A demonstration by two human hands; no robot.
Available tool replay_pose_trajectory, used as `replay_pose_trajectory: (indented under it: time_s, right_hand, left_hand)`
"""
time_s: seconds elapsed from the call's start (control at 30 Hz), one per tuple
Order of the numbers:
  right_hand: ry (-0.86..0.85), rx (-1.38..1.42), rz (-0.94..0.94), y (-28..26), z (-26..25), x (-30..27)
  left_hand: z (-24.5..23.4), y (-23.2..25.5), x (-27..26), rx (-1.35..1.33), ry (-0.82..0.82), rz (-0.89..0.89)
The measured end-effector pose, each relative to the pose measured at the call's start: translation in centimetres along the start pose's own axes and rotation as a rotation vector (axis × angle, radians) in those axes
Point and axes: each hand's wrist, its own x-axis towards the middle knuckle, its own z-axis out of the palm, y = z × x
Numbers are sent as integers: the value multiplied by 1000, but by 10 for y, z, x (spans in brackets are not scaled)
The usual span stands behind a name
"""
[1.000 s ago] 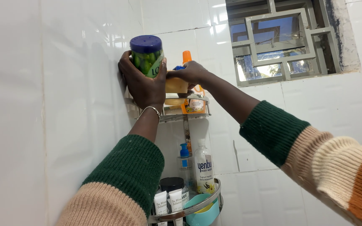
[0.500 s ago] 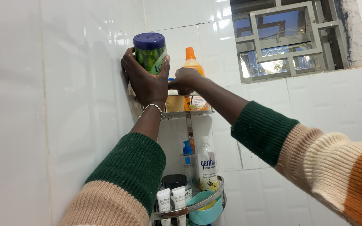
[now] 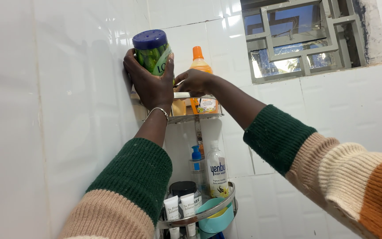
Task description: The person cleans a bathroom sink and surrounding area. They rinse a blue cloth and an orange cloth under the tap, wipe the sink basin and faucet, and place the cloths into a yellow mug. The person also organizes items on a wall-mounted shelf and disposes of trash into a bucket.
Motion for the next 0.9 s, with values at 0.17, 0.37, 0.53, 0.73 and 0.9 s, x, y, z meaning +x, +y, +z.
replay_pose_trajectory:
  time_s: [0.17, 0.37, 0.53, 0.73, 0.9]
  right_hand:
    - [-90, 92, -37, 0, -15, -12]
    - [9, 250, -179, -9, -31, -53]
    - [221, 30, -72, 4, -21, -64]
    - [142, 72, -30, 33, -29, -48]
    - [175, -54, 121, 32, -26, -49]
  left_hand:
    - [-5, 7, 5, 43, -112, -142]
    - [2, 16, 25, 266, -452, -375]
    - [3, -3, 37, 159, -813, -531]
    - [20, -23, 41, 390, -1053, -545]
    - [17, -14, 41, 540, -1067, -563]
